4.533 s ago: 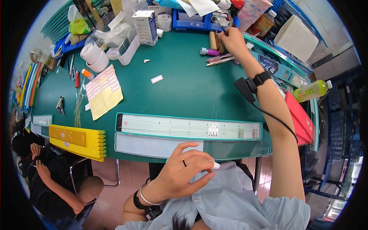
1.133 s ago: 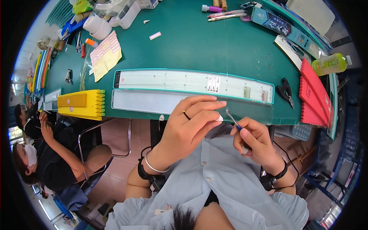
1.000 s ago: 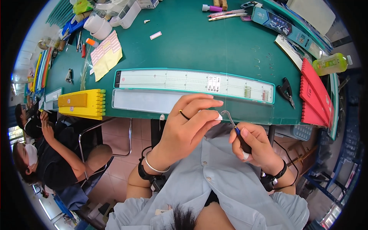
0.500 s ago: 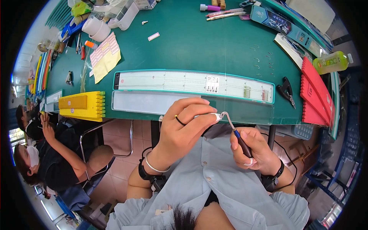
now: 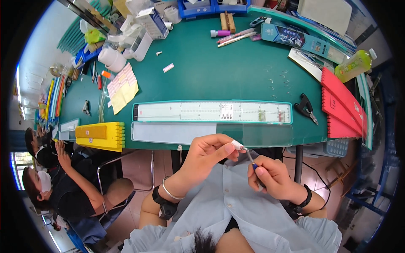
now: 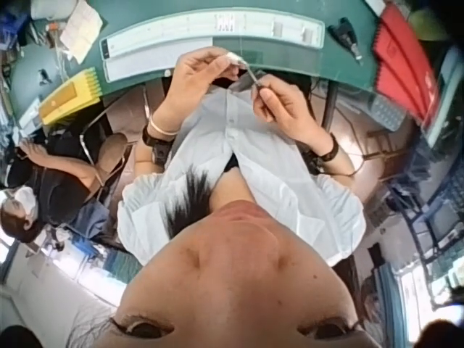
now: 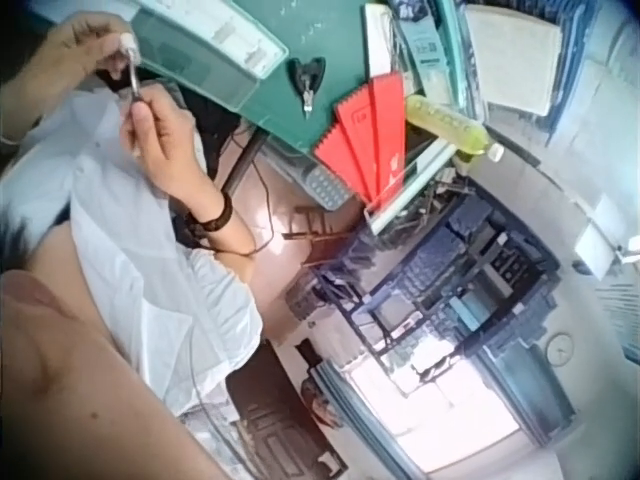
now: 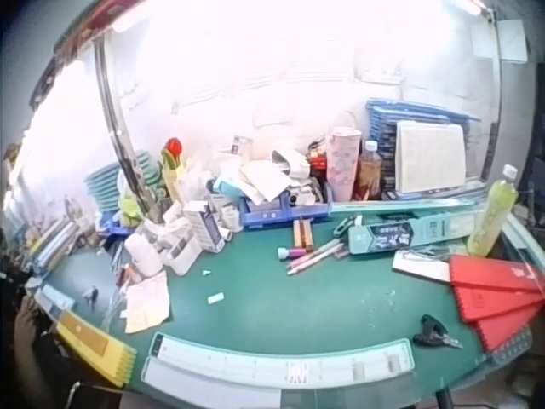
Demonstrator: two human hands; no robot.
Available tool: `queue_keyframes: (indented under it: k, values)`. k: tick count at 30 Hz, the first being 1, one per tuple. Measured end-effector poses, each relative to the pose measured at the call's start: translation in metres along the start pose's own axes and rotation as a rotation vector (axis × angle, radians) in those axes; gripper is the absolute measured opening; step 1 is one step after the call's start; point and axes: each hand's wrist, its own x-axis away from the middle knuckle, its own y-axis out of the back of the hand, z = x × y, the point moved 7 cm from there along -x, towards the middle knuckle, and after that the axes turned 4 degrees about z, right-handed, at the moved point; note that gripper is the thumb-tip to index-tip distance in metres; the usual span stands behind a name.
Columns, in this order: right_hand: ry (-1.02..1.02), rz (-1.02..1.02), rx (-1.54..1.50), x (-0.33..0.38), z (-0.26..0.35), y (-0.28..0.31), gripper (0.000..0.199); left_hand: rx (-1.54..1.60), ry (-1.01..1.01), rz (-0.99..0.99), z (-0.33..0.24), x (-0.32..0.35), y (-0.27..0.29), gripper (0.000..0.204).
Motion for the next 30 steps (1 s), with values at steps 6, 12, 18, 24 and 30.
queue_keyframes:
  k: [6,12,18,24,30]
  values:
    - [0.246,-0.126,0.704,0.003,0.016,0.008,0.008,-0.01,0.148,0.021,0.006,-0.004,-0.008,0.022]
    - [0.292,-0.154,0.801,0.005,0.012,0.011,0.007,0.059,0.207,-0.002,0.014,-0.006,-0.007,0.018]
    - [0.586,-0.146,1.312,-0.002,0.037,0.0,0.019,0.149,0.294,0.004,0.016,-0.001,-0.001,0.014]
    - [0.746,-0.192,1.775,-0.016,0.071,-0.005,0.021,0.123,0.316,0.089,0.003,-0.002,0.002,0.014]
    - [0.579,-0.254,1.843,-0.062,0.096,0.03,0.03,-0.014,0.277,0.123,-0.013,0.001,0.01,0.015]
